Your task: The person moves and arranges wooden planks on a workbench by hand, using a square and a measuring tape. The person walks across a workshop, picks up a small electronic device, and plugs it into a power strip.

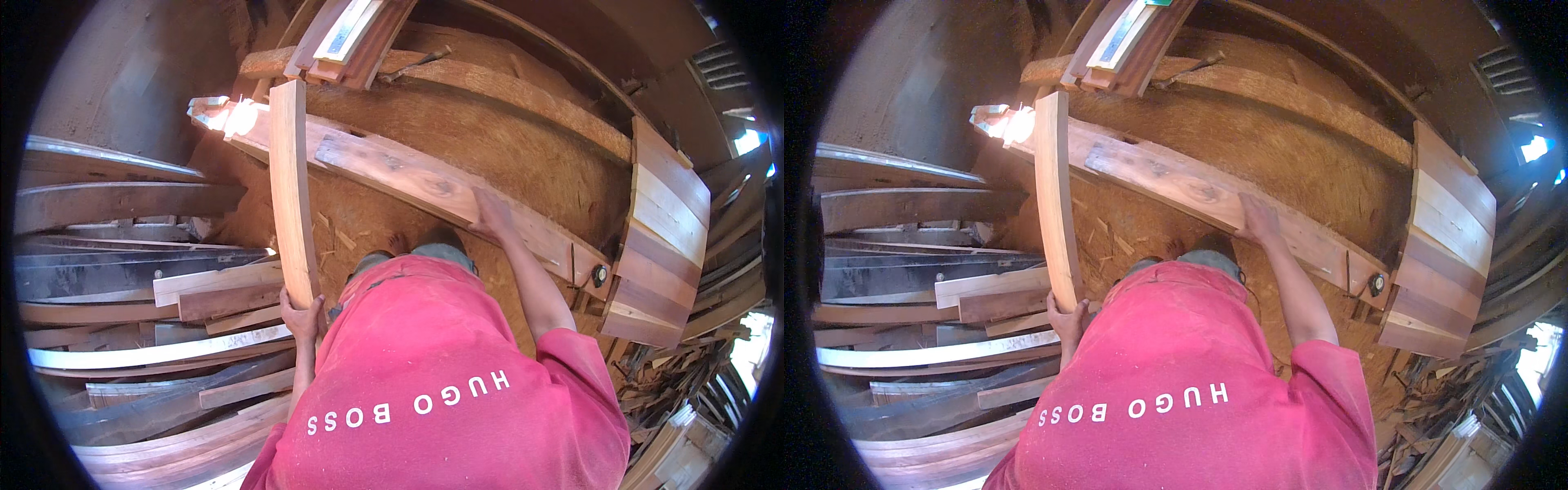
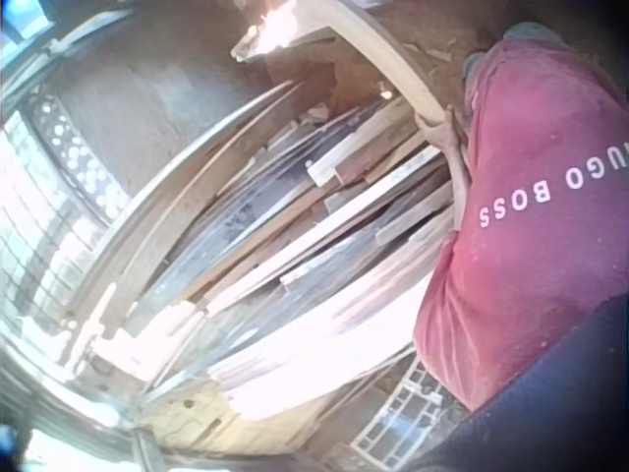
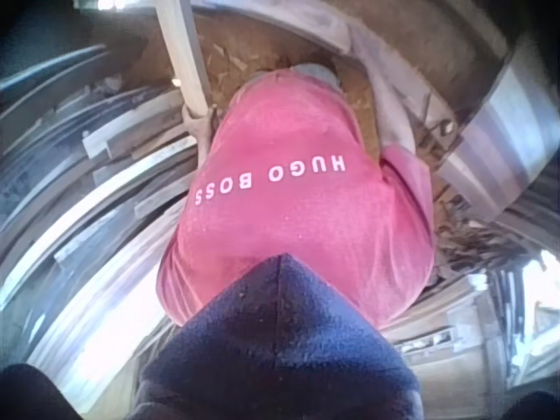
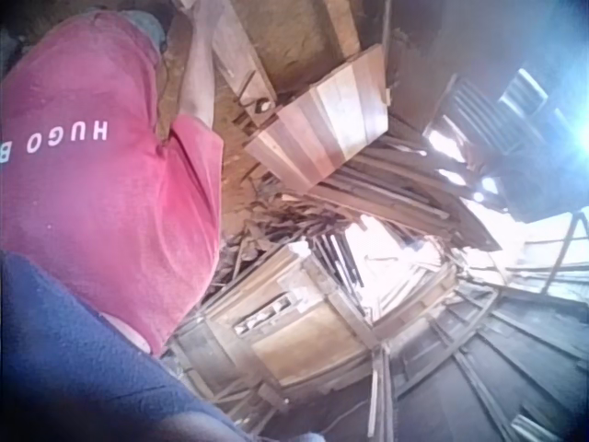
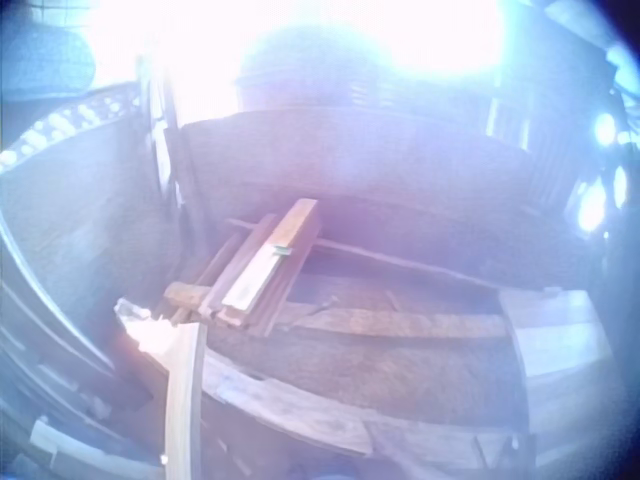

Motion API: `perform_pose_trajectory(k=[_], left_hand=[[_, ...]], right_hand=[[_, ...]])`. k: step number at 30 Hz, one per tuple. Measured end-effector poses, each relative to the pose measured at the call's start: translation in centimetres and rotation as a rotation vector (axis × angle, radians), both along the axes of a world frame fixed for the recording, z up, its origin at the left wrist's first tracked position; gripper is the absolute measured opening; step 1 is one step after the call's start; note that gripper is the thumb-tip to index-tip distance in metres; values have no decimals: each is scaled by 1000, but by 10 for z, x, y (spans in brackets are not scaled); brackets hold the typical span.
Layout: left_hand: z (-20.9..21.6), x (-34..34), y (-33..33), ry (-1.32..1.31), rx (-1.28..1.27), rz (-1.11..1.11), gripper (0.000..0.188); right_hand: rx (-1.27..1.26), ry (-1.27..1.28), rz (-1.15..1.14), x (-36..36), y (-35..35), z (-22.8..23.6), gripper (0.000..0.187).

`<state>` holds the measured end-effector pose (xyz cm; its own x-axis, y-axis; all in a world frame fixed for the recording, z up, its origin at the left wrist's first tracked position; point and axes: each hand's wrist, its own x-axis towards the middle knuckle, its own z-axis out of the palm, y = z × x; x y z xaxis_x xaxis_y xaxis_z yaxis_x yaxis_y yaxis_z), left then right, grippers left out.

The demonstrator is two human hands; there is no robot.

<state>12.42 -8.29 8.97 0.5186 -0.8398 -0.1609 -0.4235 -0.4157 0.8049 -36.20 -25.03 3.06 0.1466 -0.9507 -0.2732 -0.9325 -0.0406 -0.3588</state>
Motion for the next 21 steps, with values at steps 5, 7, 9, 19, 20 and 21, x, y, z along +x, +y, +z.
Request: perform_pose_trajectory(k=[5, 7, 9, 19, 20, 21], left_hand=[[3, -9, -9, -18, 30, -57, 82], [-1, -9, -11, -31, 37, -69, 82], [-6, -6, -11, -47, 44, -75, 82], [-9, -9, -18, -29, 38, -131, 82], [-9, -10, -18, 10, 39, -125, 81], [-9, -12, -18, 16, 40, -129, 81]], right_hand=[[51, 79, 3, 5, -1, 18, 99], [14, 66, 24, -2, -2, 19, 100], [103, -94, 159, -14, -10, 24, 95], [654, -100, 61, -39, -58, 59, 62], [371, -64, 20, -36, -50, 46, 57], [88, -26, -18, -34, -42, 35, 53]])
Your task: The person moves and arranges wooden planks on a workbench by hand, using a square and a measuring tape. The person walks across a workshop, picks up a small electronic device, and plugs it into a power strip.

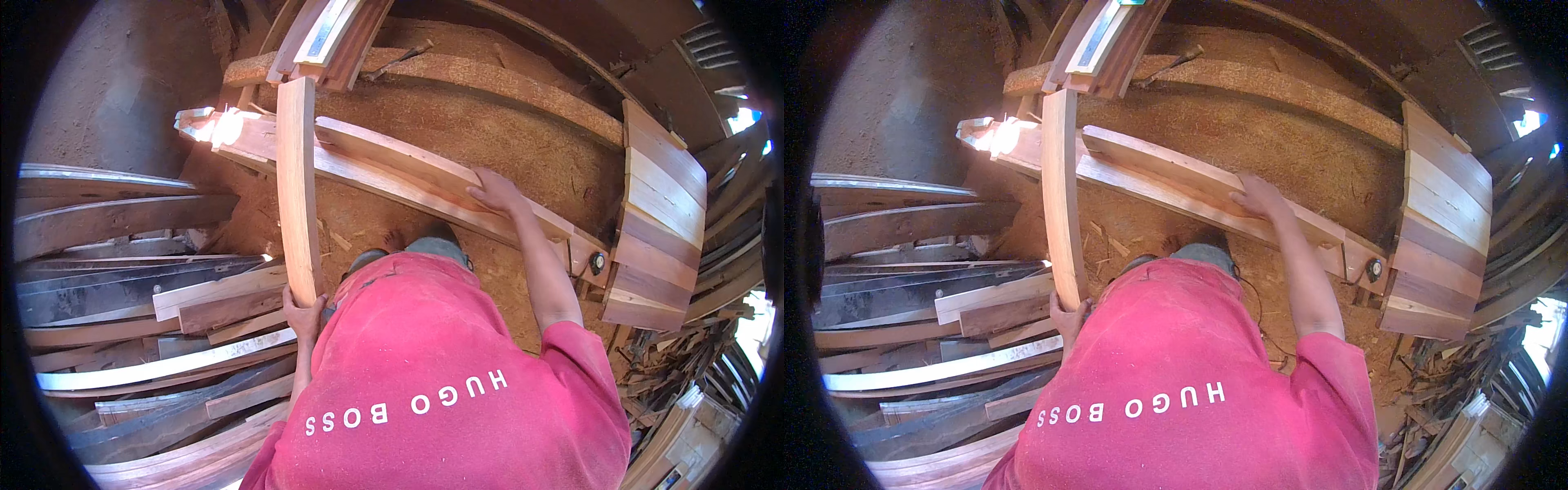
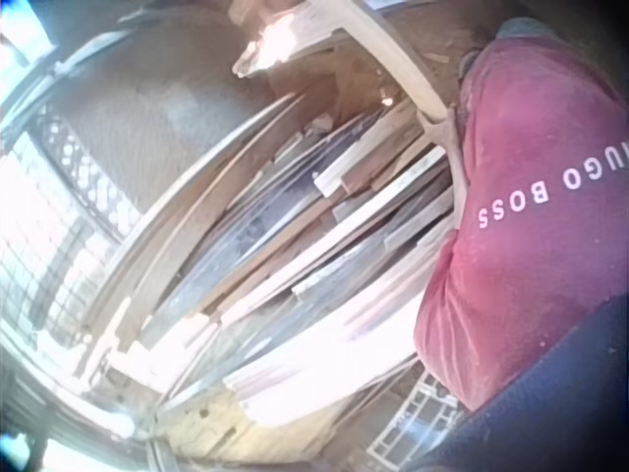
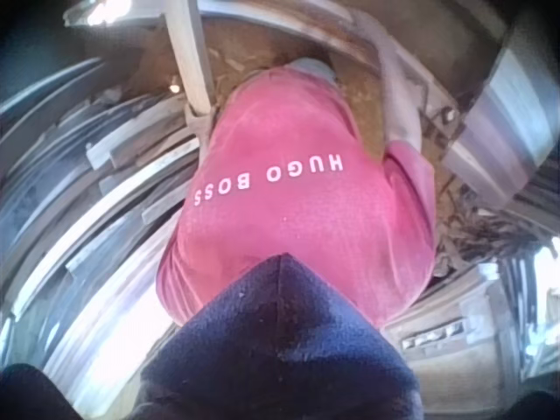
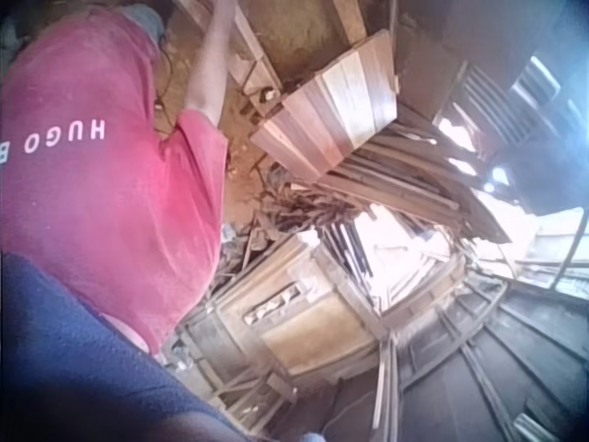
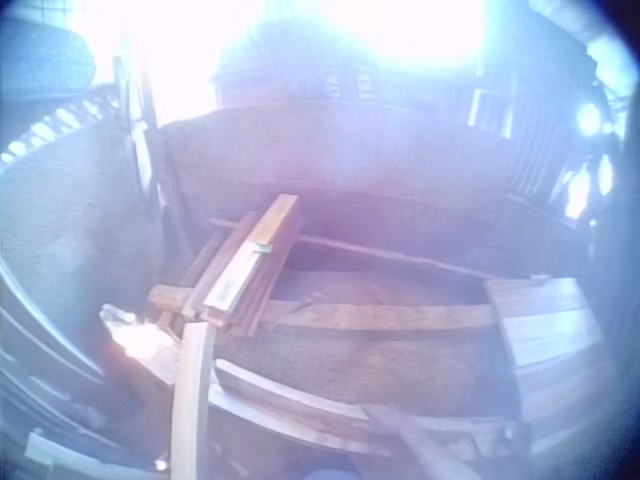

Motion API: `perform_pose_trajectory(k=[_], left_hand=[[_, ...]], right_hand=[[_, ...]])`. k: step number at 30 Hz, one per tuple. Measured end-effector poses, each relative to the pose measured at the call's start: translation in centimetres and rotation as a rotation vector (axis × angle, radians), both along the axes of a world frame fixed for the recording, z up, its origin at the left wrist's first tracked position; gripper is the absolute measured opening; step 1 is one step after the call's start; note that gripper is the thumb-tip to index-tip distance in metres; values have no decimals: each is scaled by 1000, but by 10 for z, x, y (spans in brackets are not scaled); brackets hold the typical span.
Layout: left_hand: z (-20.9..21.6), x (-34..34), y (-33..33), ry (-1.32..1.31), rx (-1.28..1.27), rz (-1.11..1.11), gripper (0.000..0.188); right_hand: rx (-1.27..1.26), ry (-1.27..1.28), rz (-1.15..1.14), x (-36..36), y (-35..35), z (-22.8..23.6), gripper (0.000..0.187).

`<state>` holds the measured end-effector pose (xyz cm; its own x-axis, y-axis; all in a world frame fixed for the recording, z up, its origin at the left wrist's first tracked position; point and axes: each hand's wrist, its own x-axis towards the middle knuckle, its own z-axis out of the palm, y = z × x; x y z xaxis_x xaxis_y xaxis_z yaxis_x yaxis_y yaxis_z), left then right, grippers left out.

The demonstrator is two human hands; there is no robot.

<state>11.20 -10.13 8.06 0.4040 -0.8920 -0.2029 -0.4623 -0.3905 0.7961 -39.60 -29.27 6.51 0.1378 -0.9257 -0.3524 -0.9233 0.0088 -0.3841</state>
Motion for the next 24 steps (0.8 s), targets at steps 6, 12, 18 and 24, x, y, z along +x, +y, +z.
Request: perform_pose_trajectory(k=[6, 12, 18, 24], left_hand=[[-8, -2, 4, 4, -9, 38, 81], [-1, -3, 4, -23, -23, 31, 79], [3, 1, -1, -14, -19, 70, 77], [-11, 14, 5, 13, -27, 92, 76]], right_hand=[[-270, -92, -156, 18, 12, -1, 57], [54, -153, -76, 13, 6, 16, 58], [-84, 21, -4, 19, 1, -13, 57], [-47, -44, 66, 19, 7, -22, 103]])
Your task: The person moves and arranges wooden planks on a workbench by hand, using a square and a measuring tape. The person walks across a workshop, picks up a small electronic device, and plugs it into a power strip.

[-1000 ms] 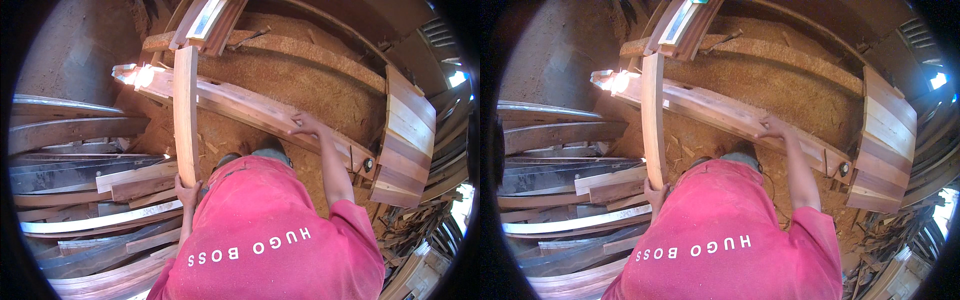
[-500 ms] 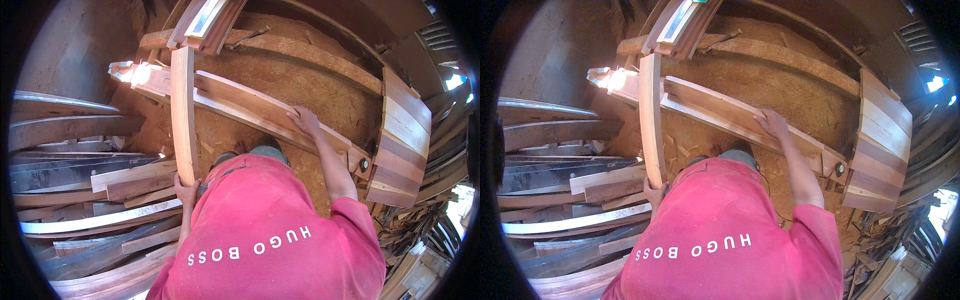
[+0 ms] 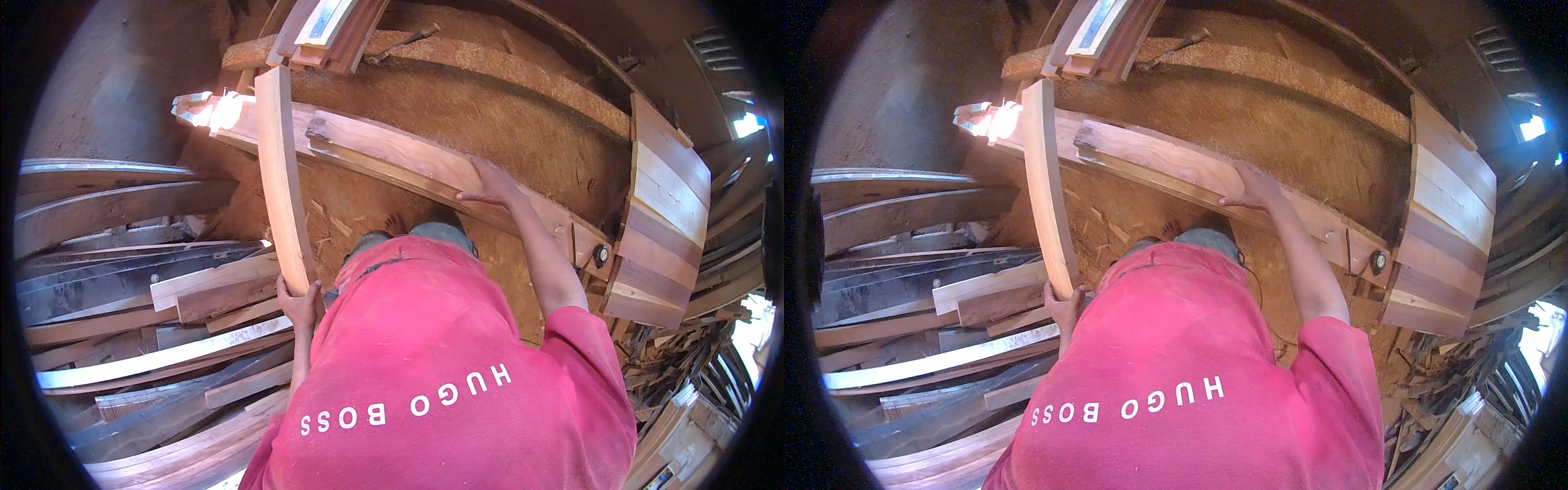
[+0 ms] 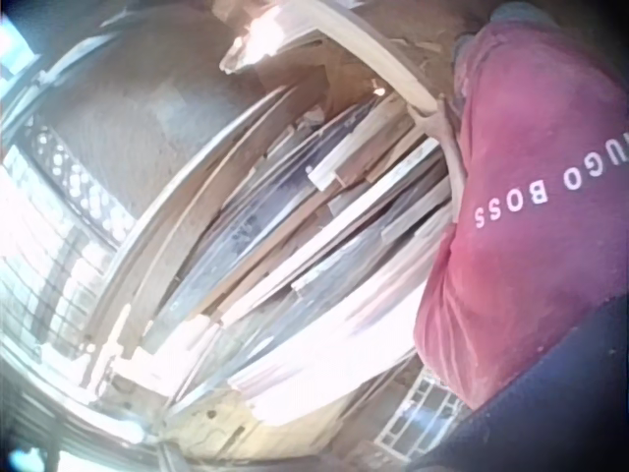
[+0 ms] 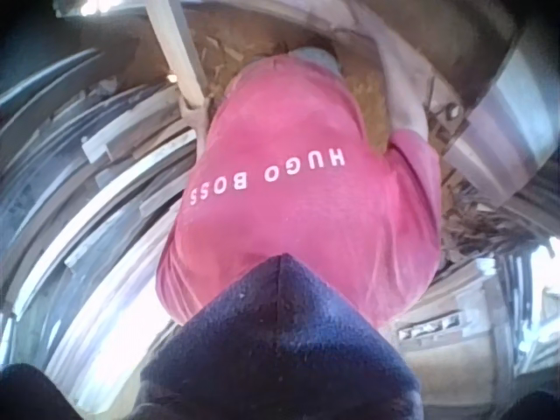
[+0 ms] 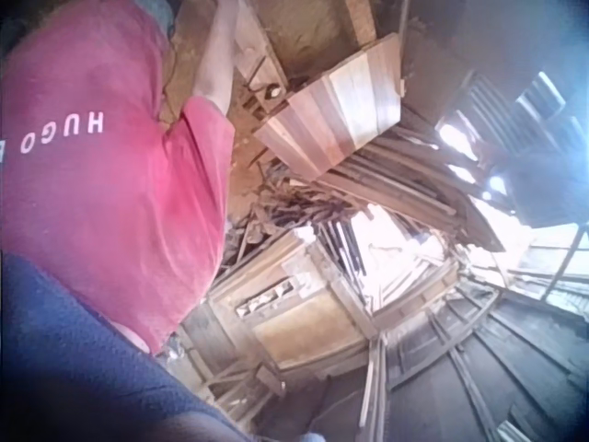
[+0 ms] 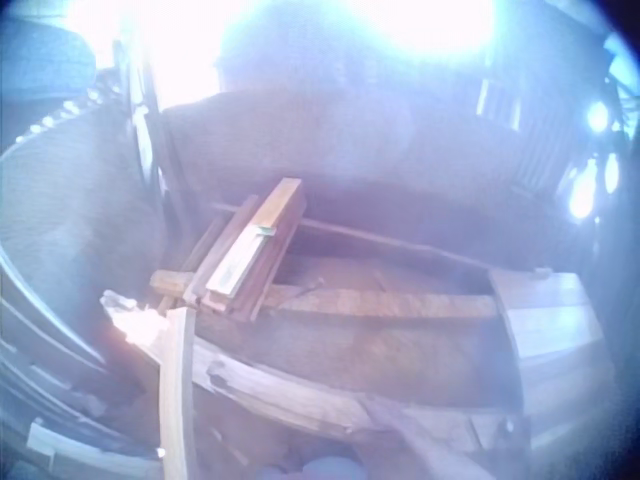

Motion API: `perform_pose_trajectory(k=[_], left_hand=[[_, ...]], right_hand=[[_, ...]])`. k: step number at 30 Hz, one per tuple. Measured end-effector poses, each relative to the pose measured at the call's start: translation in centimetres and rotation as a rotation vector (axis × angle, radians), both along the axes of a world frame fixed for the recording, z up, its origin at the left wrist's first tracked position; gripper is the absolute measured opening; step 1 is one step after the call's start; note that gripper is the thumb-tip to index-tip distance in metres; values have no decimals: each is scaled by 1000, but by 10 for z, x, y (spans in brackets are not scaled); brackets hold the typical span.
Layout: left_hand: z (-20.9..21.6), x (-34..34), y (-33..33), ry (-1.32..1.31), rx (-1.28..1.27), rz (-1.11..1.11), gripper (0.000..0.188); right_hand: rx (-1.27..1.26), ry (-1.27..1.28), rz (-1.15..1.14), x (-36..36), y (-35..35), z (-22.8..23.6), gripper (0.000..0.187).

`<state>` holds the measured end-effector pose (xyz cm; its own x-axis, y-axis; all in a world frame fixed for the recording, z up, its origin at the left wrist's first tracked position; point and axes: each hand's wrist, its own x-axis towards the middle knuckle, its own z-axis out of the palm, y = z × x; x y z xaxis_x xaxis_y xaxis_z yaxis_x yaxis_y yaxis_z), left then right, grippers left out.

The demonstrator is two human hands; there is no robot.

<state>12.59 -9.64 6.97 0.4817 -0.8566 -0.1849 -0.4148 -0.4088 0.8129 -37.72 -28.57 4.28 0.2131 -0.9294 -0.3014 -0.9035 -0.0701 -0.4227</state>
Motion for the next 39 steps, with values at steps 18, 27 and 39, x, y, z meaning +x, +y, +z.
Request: perform_pose_trajectory(k=[18, 27, 39], left_hand=[[-13, 13, -17, 94, 17, -9, 72], [-2, -5, -5, -67, 114, 16, 74], [0, -12, -4, 168, 41, 26, 70]], right_hand=[[-89, 327, -199, 53, 31, 18, 88], [-270, 263, -179, 62, 81, -14, 78], [67, 167, -222, 53, 56, 40, 70]])
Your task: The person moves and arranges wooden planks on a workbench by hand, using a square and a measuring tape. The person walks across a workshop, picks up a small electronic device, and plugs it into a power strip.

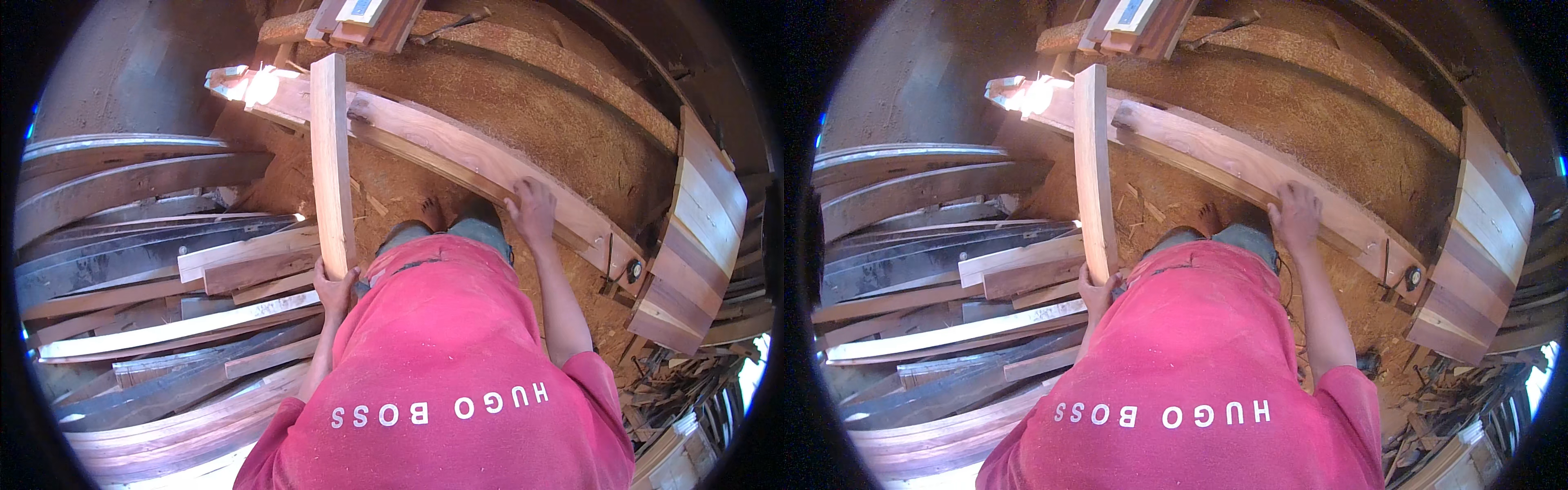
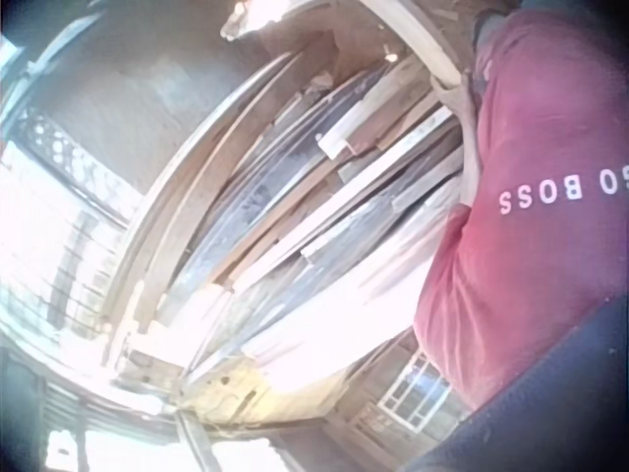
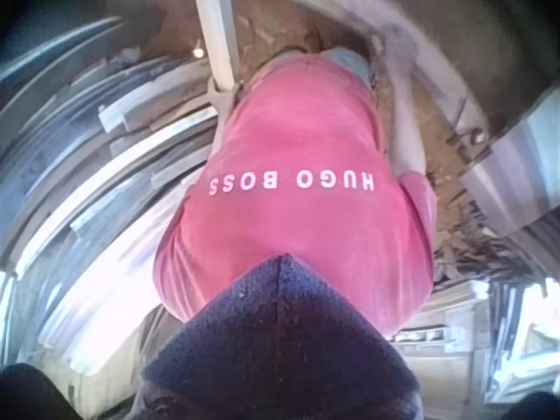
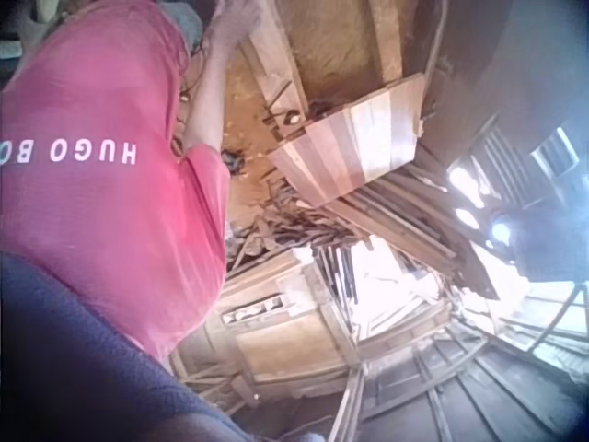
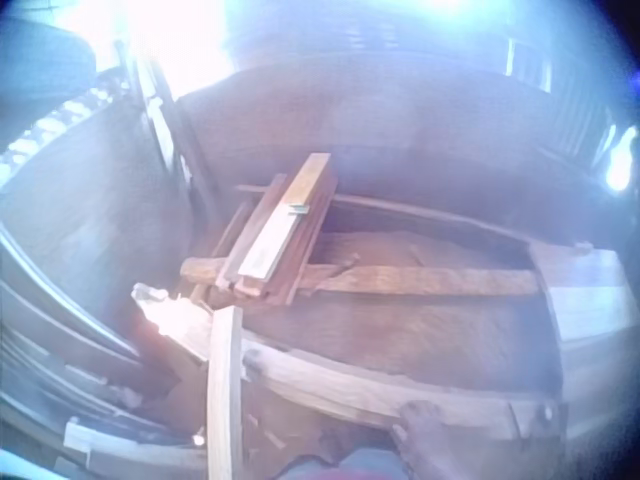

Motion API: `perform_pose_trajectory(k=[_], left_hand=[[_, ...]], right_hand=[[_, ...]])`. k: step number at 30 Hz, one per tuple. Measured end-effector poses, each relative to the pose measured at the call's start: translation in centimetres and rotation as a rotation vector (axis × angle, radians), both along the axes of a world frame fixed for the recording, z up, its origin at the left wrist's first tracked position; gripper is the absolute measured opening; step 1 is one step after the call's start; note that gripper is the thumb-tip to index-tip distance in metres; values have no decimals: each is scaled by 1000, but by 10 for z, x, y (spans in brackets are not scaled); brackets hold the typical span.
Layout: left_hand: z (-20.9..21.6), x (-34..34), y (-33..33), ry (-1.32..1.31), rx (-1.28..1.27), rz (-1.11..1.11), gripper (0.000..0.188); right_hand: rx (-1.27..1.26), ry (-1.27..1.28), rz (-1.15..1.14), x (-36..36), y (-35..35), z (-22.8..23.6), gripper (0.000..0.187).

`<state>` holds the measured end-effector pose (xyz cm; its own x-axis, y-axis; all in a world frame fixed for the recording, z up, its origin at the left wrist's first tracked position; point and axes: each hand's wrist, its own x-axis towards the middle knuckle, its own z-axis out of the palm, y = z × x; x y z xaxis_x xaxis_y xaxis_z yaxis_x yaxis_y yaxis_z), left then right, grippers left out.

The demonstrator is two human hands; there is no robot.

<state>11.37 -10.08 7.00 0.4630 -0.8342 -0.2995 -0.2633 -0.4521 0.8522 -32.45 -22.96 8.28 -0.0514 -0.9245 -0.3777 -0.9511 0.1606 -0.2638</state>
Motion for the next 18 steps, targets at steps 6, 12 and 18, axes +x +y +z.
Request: perform_pose_trajectory(k=[6, 12, 18], left_hand=[[2, 7, 4, -70, 11, 41, 72], [1, 11, 9, -158, 24, 87, 73], [-9, 12, 14, -34, 14, 140, 69]], right_hand=[[-173, 61, -69, -41, -25, -30, 82], [80, 13, -43, -39, -39, -22, 98], [150, 161, -13, -26, -40, -8, 107]])
